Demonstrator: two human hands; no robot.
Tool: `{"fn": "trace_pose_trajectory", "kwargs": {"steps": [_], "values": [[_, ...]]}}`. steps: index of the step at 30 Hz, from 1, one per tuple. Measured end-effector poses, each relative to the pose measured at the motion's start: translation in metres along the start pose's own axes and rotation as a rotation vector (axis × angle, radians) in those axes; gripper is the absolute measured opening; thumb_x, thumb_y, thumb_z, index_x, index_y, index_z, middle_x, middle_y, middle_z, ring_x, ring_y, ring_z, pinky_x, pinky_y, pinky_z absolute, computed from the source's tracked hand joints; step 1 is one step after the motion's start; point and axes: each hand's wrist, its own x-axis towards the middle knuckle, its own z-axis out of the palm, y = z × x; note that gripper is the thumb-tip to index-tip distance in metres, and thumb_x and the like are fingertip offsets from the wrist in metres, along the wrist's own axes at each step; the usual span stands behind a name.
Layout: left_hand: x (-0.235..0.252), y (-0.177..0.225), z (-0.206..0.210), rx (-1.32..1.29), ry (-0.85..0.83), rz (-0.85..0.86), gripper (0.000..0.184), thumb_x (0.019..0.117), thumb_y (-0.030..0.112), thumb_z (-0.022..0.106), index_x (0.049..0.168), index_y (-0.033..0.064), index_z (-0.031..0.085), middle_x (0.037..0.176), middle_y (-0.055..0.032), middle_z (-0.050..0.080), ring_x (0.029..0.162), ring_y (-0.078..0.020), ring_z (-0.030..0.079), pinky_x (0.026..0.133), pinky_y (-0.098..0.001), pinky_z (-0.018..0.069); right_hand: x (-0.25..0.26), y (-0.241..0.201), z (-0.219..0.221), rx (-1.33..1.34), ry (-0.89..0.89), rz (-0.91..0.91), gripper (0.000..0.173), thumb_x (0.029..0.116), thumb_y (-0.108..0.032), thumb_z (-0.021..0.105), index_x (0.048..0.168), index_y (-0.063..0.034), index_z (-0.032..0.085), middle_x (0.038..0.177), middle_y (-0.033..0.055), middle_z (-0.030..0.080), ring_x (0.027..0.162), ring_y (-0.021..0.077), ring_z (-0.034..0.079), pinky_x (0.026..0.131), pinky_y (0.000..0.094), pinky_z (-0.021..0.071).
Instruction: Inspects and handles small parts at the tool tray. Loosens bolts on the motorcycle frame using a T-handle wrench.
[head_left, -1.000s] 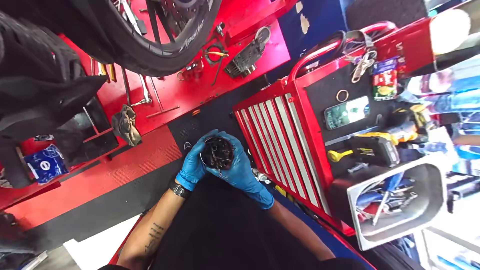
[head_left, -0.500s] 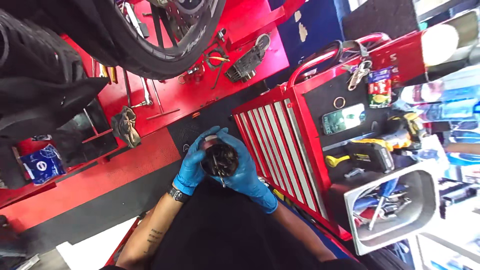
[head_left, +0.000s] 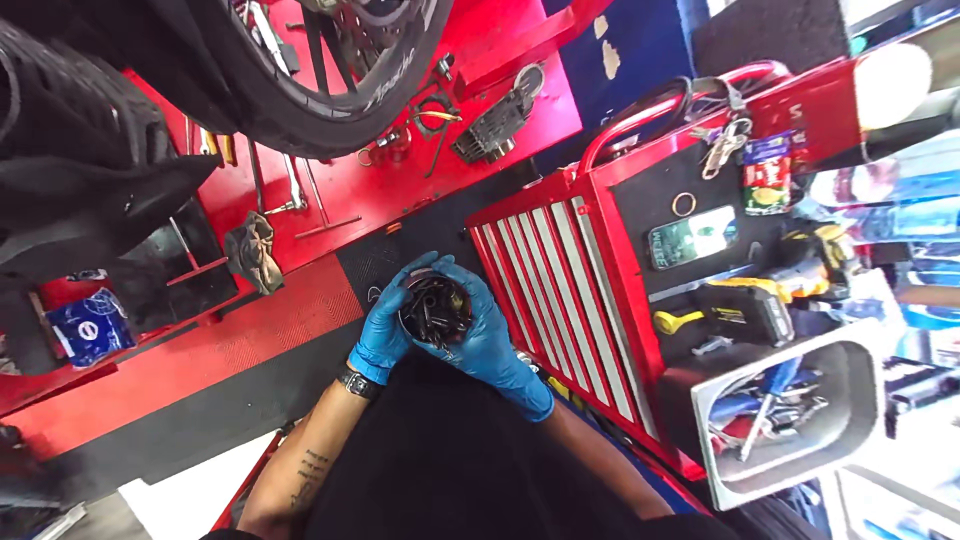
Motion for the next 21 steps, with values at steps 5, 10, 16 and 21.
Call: {"fn": "trace_pose_trajectory", "kwargs": {"steps": [5, 10, 16, 21], "values": [[0.0008, 0.0013, -0.0027, -0.035, -0.096, -0.016, 0.067, 0.0899, 0.045, 0.072, 0.143, 0.0071, 0.056, 0.138, -0.0124, 0.064, 0.125, -0.0214, 0.063, 0.105, -0.0377, 0.0527, -0.0002, -0.0072, -0.0019, -0.111, -0.009, -0.033, 0.084, 0.0718, -0.026, 0.092, 0.139, 0.0065, 0.053, 0.139, 0.0241, 0.059, 0.135, 0.0293, 0.056, 0.115, 0.0443, 0.0477], [0.0018, 0.0006, -0.0032, -0.073, -0.099, -0.037, 0.065, 0.0884, 0.045, 0.074, 0.14, 0.0079, 0.059, 0.137, -0.0124, 0.065, 0.123, -0.0218, 0.064, 0.103, -0.0383, 0.0537, 0.0017, -0.0105, -0.005, -0.146, -0.037, -0.025, 0.086, 0.0728, -0.028, 0.091, 0.141, 0.0059, 0.052, 0.14, 0.0233, 0.059, 0.136, 0.0288, 0.055, 0.115, 0.0441, 0.0469], [0.0012, 0.001, 0.0026, -0.119, -0.017, -0.055, 0.052, 0.0889, 0.042, 0.074, 0.129, 0.0099, 0.067, 0.123, -0.0108, 0.072, 0.113, -0.0203, 0.07, 0.097, -0.0381, 0.0585, 0.0009, -0.007, -0.0081, -0.168, -0.076, 0.01, 0.094, 0.0727, -0.035, 0.092, 0.144, 0.0066, 0.048, 0.143, 0.0228, 0.057, 0.137, 0.0275, 0.053, 0.116, 0.0423, 0.0457], [0.0017, 0.0009, 0.004, -0.113, -0.018, -0.046, 0.049, 0.0912, 0.039, 0.072, 0.129, 0.0093, 0.067, 0.123, -0.0106, 0.072, 0.113, -0.0199, 0.069, 0.097, -0.0381, 0.058, 0.0003, -0.0058, -0.007, -0.148, -0.055, 0.004, 0.094, 0.0727, -0.035, 0.092, 0.143, 0.009, 0.048, 0.142, 0.024, 0.057, 0.136, 0.0268, 0.054, 0.116, 0.0409, 0.0452]]}}
